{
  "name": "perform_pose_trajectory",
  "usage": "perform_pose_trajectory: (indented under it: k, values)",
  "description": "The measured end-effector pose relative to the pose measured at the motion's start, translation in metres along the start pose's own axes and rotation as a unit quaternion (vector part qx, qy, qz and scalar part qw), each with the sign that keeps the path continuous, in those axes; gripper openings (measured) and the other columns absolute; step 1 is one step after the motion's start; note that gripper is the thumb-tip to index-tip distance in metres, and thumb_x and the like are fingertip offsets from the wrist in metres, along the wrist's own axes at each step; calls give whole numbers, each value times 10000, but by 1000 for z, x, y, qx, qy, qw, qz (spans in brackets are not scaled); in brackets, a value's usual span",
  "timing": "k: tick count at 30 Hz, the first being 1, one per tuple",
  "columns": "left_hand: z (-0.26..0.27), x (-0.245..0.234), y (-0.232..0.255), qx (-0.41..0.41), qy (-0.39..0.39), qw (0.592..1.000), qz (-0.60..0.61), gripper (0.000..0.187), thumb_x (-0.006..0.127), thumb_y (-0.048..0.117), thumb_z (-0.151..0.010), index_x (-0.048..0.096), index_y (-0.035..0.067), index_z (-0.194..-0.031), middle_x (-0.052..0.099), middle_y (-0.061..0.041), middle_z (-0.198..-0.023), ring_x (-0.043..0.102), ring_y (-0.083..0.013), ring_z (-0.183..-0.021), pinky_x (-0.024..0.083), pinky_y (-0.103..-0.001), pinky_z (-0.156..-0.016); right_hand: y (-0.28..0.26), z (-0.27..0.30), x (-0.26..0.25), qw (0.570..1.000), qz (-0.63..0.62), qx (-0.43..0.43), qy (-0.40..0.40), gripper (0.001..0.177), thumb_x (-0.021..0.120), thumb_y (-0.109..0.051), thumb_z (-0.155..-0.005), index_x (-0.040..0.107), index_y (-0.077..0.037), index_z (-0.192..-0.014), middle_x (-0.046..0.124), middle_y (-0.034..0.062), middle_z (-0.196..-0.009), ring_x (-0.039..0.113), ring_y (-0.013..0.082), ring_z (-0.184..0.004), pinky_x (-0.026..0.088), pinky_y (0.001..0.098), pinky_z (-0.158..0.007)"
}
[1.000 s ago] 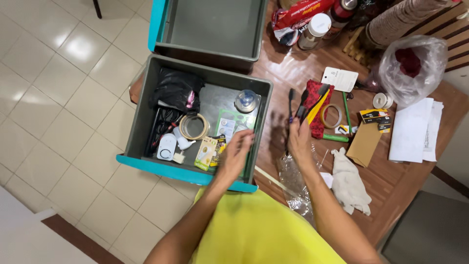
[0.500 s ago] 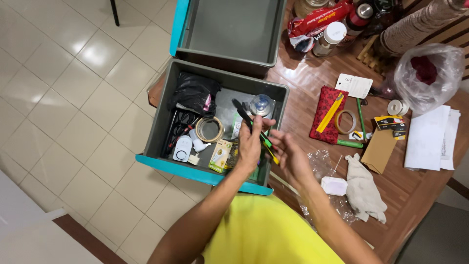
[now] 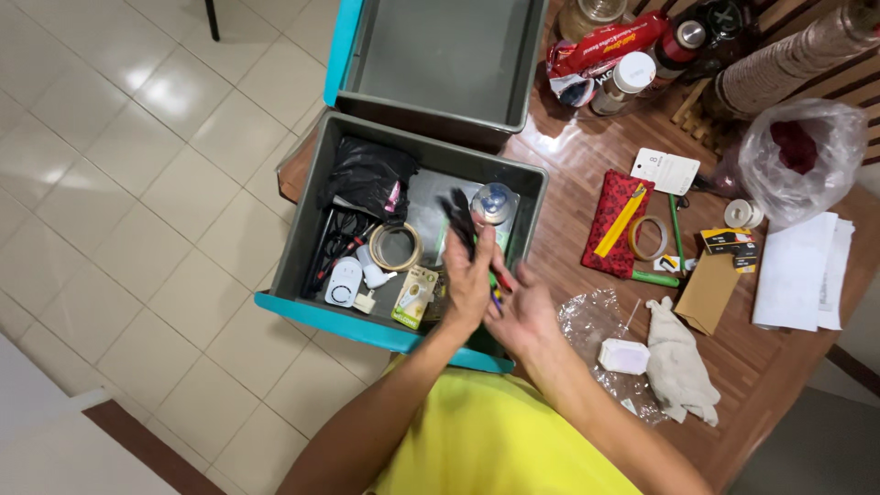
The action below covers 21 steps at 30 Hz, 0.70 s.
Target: The person sorts various small items from a cluttered table into a teal plastic bin. They handle power adapters, a blister pack, pens, tape, a pouch, and plastic bags, placing them into the bin one by one.
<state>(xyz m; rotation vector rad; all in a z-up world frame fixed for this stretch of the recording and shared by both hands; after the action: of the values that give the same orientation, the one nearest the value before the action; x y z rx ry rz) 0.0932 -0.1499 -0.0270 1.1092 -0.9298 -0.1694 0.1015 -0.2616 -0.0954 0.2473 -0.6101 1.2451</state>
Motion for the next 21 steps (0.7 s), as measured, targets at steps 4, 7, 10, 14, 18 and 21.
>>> perform_pose_trajectory:
  k: [4,7,10,14,18,21]
  values:
    - [4,-24,-25,-33,19,999,25,292,570,302,-1135,472,57,-1009,506,-16,-761,490,-101,-643,419,-274,-586,-12,-6,31,967,166,-174,-82,511,399,-466,-1160,528,-43,-1416,607,110,-1192,581,241,-1125,447,402,-1074]
    - [-4,-49,-31,-37,68,992,-96,359,529,362,-1169,502,10,-1102,518,-56,-951,485,-129,-834,407,-297,-733,-21,31,62,756,498,-402,-136,531,410,-364,-1155,462,16,-1522,542,198,-1362,538,327,-1267,420,437,-1094]
    - [-9,-53,-30,-53,12,993,-105,451,486,385,-1100,508,42,-1392,560,-83,-1260,517,-161,-1161,420,-305,-1020,-12,55,84,581,667,-451,-117,452,425,-279,-1124,456,11,-1471,570,243,-1376,559,395,-1269,453,439,-1052]
    - [-22,-55,-25,-128,-67,988,-47,530,438,384,-1088,386,91,-1526,447,-25,-1517,398,-136,-1403,316,-284,-1155,-14,56,111,561,719,-404,-73,491,538,-245,-1020,472,-26,-1454,594,271,-1169,611,431,-1103,502,442,-932]
    - [-23,-69,-27,-190,-168,965,-65,530,351,412,-1097,422,120,-1533,485,-3,-1500,425,-152,-1381,358,-304,-1106,-9,52,118,528,747,-399,-56,484,547,-203,-999,449,-34,-1441,642,304,-1145,623,506,-995,493,533,-801]
    - [-27,-71,-38,-226,-183,952,-93,534,425,382,-1145,471,90,-1589,534,-179,-1285,473,-238,-1093,388,-372,-985,-13,31,107,544,770,-333,21,449,534,-168,-984,421,-40,-1400,661,299,-972,626,510,-896,471,569,-742]
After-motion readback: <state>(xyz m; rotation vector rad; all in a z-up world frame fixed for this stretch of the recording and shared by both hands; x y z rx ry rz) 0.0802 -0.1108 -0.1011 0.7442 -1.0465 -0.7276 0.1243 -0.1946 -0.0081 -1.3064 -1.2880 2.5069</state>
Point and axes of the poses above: each hand's wrist, its own z-axis away from the middle knuckle, its own x-axis out of the palm, y = z × x, the point moved 7 cm from there along -z, towards the middle knuckle
